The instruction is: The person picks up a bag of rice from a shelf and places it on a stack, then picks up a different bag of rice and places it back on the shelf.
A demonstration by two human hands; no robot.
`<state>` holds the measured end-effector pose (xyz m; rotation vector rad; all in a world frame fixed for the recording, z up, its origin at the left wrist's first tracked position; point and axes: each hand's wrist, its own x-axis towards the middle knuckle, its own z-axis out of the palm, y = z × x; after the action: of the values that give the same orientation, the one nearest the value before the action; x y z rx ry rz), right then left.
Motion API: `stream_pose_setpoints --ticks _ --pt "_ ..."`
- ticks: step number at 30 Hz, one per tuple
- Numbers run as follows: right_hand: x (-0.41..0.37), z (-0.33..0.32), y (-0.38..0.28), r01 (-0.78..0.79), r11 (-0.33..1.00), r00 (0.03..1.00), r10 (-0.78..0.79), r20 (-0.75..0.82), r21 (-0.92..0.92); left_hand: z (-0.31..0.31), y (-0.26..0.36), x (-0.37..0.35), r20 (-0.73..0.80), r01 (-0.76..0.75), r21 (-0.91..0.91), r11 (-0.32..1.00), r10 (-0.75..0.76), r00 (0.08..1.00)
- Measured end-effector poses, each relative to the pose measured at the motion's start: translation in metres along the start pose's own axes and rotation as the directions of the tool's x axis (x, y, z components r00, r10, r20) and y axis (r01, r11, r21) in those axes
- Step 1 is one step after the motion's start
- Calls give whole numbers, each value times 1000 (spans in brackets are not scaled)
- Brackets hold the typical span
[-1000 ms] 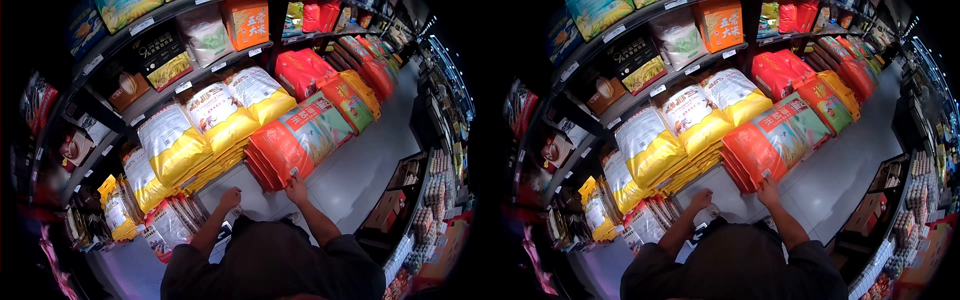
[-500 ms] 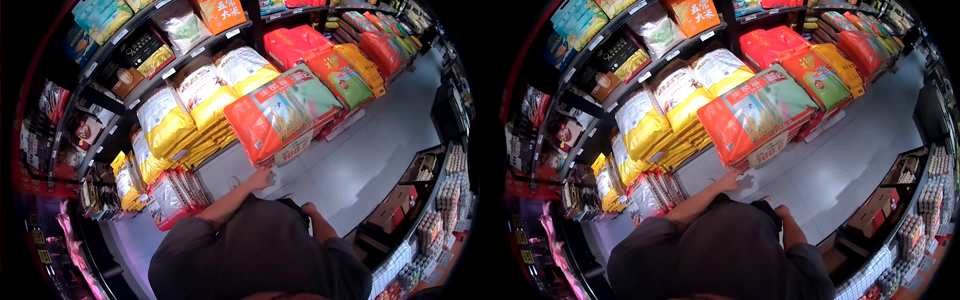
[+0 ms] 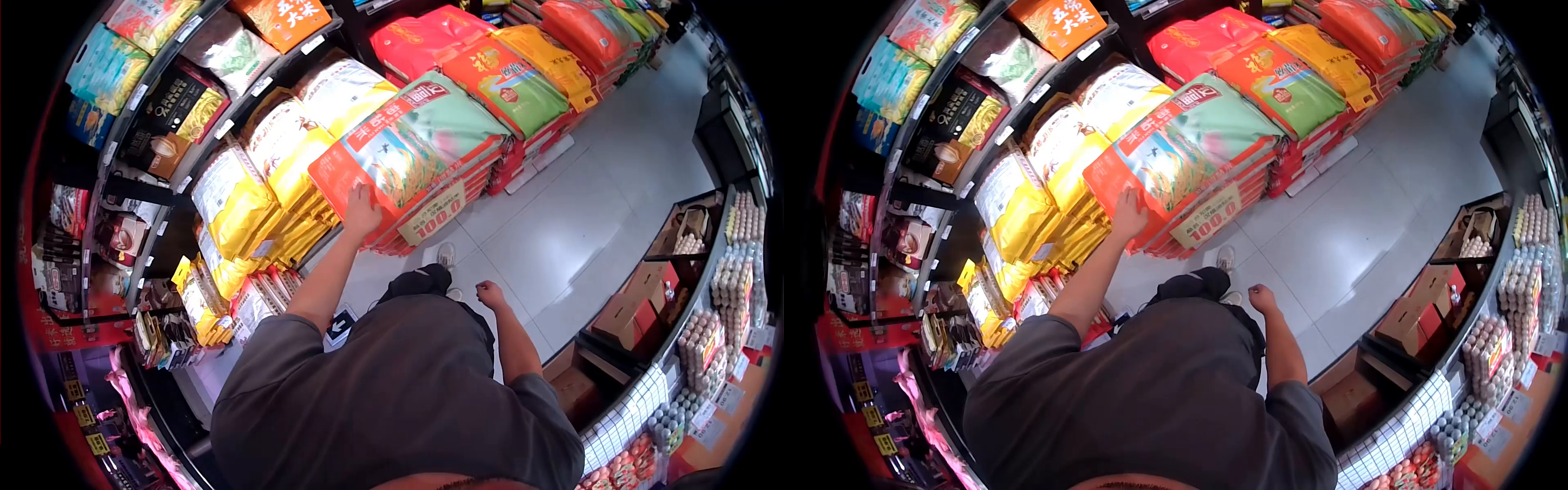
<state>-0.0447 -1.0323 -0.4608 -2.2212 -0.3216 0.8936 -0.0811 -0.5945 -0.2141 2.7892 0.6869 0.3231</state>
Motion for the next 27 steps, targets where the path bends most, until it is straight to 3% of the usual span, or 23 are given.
stream_pose_setpoints --ticks 4,8,9,12,13,15,16,18,19,24,27 --pt "-10 -15 -13 19 999 989 -13 146 -39 14 -7 27 -27 147 -1 989 -147 989" --pt "-29 -67 -31 -131 970 952 181 248 -204 3 10 69 -136 199 63 978 -189 973" --pt "-27 -80 -33 -175 967 951 215 223 -187 2 17 79 -187 206 58 977 -192 963" --pt "-17 -122 -16 -202 959 964 231 134 -200 8 30 118 -148 262 66 963 -250 957" --pt "-11 -139 -17 -257 939 947 292 136 -229 20 31 131 -149 267 58 962 -256 955" --pt "1 -171 -16 -219 936 962 255 102 -276 54 40 158 -169 339 -5 941 -335 927" --pt "9 -187 -19 -182 931 974 215 73 -315 58 49 170 -172 338 -14 941 -336 926" --pt "27 -220 -37 -262 941 956 283 73 -214 59 66 195 -178 268 57 962 -254 951" --pt "44 -233 -34 -224 940 954 265 139 -258 62 71 207 -175 259 94 961 -240 955" --pt "118 -276 -46 -324 920 920 360 156 -219 61 88 252 -158 197 79 977 -183 970" --pt "160 -282 -82 -235 956 955 261 143 -174 55 97 266 -111 122 131 984 -108 988"
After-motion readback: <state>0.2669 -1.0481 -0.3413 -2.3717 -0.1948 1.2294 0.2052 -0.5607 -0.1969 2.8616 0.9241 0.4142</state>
